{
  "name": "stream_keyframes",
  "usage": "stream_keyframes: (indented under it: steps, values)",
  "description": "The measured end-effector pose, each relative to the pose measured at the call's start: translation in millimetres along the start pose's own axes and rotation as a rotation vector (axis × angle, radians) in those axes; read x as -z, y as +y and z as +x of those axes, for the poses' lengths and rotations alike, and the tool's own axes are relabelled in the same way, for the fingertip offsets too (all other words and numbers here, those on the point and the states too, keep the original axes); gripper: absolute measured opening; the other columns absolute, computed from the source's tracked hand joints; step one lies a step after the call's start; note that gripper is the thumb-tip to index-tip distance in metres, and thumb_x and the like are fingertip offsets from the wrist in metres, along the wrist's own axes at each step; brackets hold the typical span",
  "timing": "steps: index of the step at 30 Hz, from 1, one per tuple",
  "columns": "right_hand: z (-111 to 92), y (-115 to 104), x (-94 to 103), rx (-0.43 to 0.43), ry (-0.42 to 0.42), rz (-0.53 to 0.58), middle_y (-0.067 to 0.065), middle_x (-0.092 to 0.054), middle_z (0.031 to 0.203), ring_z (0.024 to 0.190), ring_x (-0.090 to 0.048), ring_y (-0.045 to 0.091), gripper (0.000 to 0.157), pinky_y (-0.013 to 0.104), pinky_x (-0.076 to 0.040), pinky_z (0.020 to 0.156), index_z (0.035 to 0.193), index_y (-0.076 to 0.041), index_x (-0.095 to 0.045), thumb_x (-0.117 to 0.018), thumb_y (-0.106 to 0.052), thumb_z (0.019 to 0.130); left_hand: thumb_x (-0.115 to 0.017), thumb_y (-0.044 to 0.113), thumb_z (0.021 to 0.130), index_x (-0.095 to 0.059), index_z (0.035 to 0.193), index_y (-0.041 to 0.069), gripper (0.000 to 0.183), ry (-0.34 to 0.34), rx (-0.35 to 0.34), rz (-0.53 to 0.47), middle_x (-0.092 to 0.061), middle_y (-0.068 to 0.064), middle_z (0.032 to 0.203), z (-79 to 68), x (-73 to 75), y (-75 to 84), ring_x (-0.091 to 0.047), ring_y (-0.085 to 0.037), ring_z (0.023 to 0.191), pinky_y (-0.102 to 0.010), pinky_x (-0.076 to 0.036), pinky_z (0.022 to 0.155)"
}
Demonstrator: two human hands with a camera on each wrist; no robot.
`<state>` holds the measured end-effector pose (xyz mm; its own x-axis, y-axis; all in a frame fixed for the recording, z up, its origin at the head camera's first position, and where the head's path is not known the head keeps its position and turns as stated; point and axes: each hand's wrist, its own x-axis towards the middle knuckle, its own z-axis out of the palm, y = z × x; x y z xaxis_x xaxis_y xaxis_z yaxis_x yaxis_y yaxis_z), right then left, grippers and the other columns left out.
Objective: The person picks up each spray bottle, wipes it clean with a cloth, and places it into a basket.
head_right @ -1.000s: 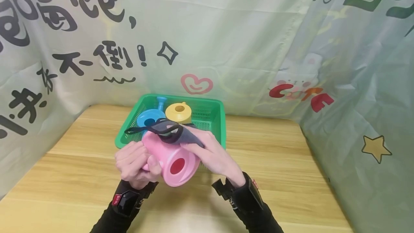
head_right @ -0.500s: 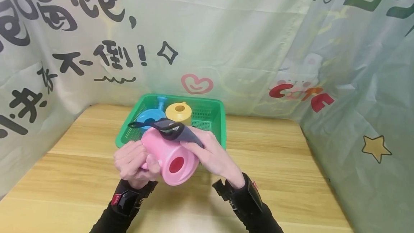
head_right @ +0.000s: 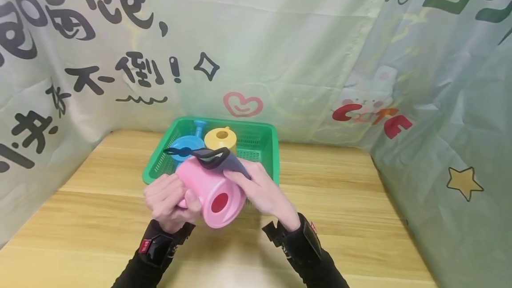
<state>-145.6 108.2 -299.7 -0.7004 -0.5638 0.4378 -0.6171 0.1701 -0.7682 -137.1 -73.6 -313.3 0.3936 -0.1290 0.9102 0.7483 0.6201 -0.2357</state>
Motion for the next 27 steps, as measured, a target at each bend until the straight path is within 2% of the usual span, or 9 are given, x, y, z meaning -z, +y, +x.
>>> stream_keyframes:
  steps: [4, 8, 12, 14, 20, 22, 27]
  values:
    - [-4.4, 2.3, -1.0, -0.068, 0.043, 0.029, 0.007, -0.064, 0.087, 0.083, -0.059, 0.017, 0.020, 0.030, -0.050, 0.073, 0.106, -0.001, -0.065, -0.048, -0.007, 0.097, -0.049, 0.013, 0.081, -0.023, 0.043, 0.013, 0.046, 0.001, 0.017, 0.014, -0.020, 0.004, 0.041, -4.3, 1.5, -3.0, -0.016, -0.009, 0.034, -0.018, -0.008, 0.035]
    - [-9.1, -0.3, -0.9, -0.106, 0.121, 0.109, 0.012, -0.061, 0.082, 0.075, -0.058, 0.015, 0.021, 0.024, -0.048, 0.066, 0.100, 0.007, -0.063, -0.047, -0.005, 0.095, -0.049, 0.014, 0.082, -0.023, 0.043, 0.012, 0.046, -0.010, 0.062, 0.036, -0.021, 0.003, 0.041, -10.2, 5.5, -5.1, -0.015, -0.010, 0.034, -0.019, -0.008, 0.035]
    - [-12.9, -5.3, 0.7, -0.114, 0.215, 0.193, 0.012, -0.060, 0.079, 0.069, -0.059, 0.012, 0.024, 0.019, -0.049, 0.061, 0.097, 0.015, -0.060, -0.045, -0.004, 0.095, -0.048, 0.014, 0.082, -0.024, 0.044, 0.012, 0.045, -0.019, 0.100, 0.061, -0.020, 0.004, 0.041, -14.1, 8.2, -7.1, -0.014, -0.009, 0.035, -0.020, -0.008, 0.035]
    - [-13.6, -6.4, 2.8, -0.107, 0.273, 0.259, 0.010, -0.063, 0.080, 0.068, -0.062, 0.012, 0.025, 0.019, -0.052, 0.061, 0.096, 0.013, -0.061, -0.042, -0.004, 0.096, -0.049, 0.013, 0.081, -0.024, 0.045, 0.013, 0.044, -0.022, 0.106, 0.075, -0.020, 0.004, 0.042, -15.0, 8.8, -8.0, -0.014, -0.009, 0.035, -0.020, -0.008, 0.036]
    - [-12.3, -2.9, 18.3, -0.063, 0.525, 0.606, 0.000, -0.068, 0.086, 0.075, -0.065, 0.013, 0.027, 0.023, -0.055, 0.066, 0.096, -0.010, -0.064, -0.038, -0.013, 0.103, -0.050, 0.017, 0.082, -0.026, 0.046, 0.011, 0.044, -0.058, 0.132, 0.134, -0.021, 0.003, 0.042, -21.1, 11.1, -11.2, -0.015, -0.010, 0.035, -0.022, -0.009, 0.035]
    - [-13.4, -0.2, 26.8, -0.014, 0.575, 0.749, 0.002, -0.066, 0.088, 0.077, -0.064, 0.014, 0.025, 0.024, -0.054, 0.068, 0.099, -0.008, -0.061, -0.038, -0.016, 0.104, -0.051, 0.019, 0.083, -0.026, 0.046, 0.011, 0.045, -0.068, 0.143, 0.152, -0.022, 0.002, 0.041, -24.1, 12.0, -12.7, -0.016, -0.011, 0.034, -0.022, -0.010, 0.034]
    - [-20.2, 9.7, 50.8, 0.124, 0.611, 1.103, 0.014, -0.063, 0.097, 0.083, -0.064, 0.026, 0.024, 0.033, -0.057, 0.071, 0.110, 0.001, -0.049, -0.034, -0.018, 0.106, -0.052, 0.020, 0.084, -0.027, 0.045, 0.011, 0.047, -0.062, 0.173, 0.172, -0.025, 0.000, 0.039, -26.9, 11.9, -17.4, -0.018, -0.012, 0.032, -0.024, -0.011, 0.032]
